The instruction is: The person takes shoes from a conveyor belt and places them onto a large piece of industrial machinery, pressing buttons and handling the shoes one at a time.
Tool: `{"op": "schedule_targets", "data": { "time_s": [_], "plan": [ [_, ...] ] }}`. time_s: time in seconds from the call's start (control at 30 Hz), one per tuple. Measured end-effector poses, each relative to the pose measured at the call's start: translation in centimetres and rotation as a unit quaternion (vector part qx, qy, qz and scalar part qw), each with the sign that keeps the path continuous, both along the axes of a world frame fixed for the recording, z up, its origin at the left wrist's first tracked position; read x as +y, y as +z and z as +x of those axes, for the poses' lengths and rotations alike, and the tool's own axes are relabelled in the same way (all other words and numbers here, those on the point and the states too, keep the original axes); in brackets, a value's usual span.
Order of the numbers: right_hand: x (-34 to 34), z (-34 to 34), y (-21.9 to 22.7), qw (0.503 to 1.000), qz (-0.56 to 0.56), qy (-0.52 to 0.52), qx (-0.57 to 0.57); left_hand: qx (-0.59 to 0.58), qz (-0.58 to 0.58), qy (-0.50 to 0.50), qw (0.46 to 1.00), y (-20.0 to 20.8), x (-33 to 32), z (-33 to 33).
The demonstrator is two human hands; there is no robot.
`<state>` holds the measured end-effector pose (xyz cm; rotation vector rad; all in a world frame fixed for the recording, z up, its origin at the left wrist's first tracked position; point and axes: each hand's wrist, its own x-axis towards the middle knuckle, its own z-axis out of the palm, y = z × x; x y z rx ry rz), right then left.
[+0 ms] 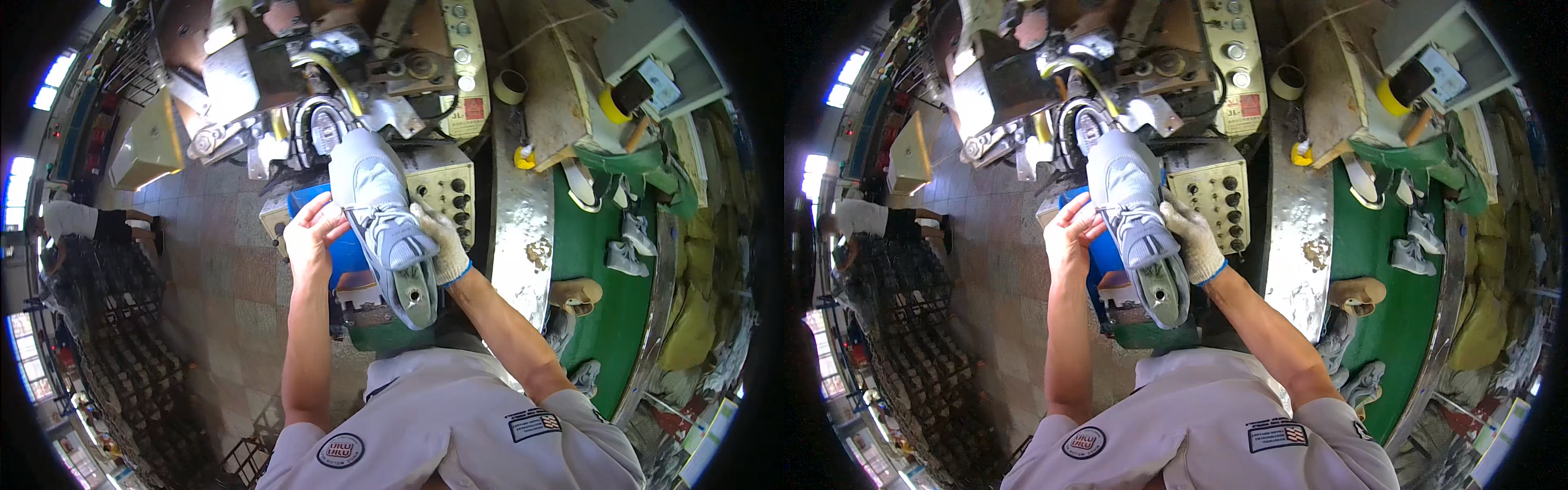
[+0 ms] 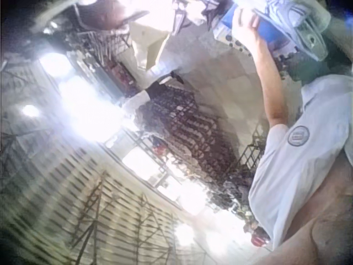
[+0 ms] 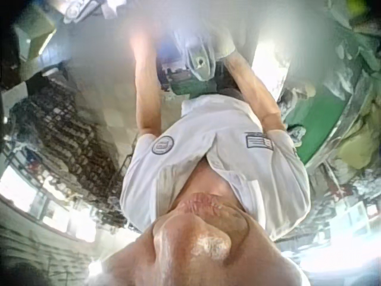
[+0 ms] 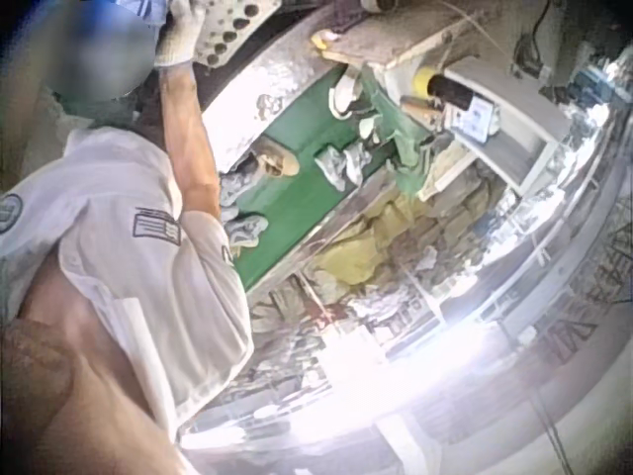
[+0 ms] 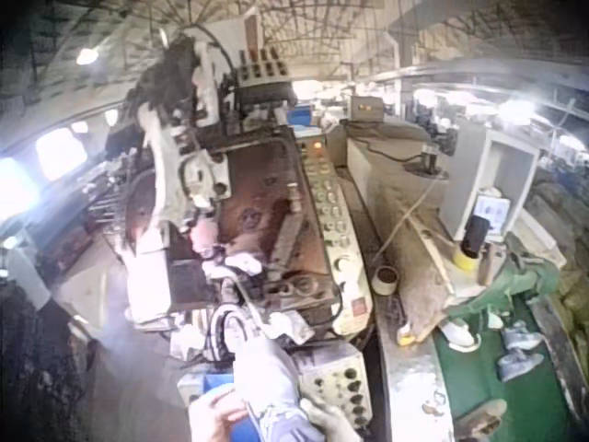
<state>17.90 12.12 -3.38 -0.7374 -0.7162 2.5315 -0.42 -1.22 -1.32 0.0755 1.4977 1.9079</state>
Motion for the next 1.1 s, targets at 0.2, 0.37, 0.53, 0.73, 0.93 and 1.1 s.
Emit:
{"op": "schedule_targets", "data": {
  "time_s": [0.2, 0.37, 0.53, 0.73, 0.93, 1.1],
  "plan": [
    [0.0, -7.7, 0.0, 0.999, -0.025, 0.010, 0.045, 0.034, 0.083, 0.073, 0.993, -0.8, -0.8, -4.7],
    [0.4, -11.3, -1.0, 0.996, -0.019, -0.029, 0.078, 0.036, 0.051, 0.069, 0.996, -2.6, 0.9, -4.3],
    [0.0, -12.1, -1.3, 0.999, 0.041, -0.034, 0.011, -0.148, 0.103, 0.003, 0.984, -4.5, 1.6, -1.6],
    [-1.0, -12.7, -2.0, 0.996, 0.059, -0.062, 0.020, -0.048, 0.053, -0.065, 0.995, -6.9, 0.3, -3.9],
    [-0.7, -12.6, -2.4, 0.995, 0.077, -0.058, 0.008, -0.052, 0.050, -0.055, 0.996, -7.3, 0.8, -3.7],
    [-0.1, -12.5, -4.2, 0.994, 0.092, -0.057, -0.021, -0.071, 0.083, -0.042, 0.993, -7.2, 1.9, -3.1]
  ]
}}
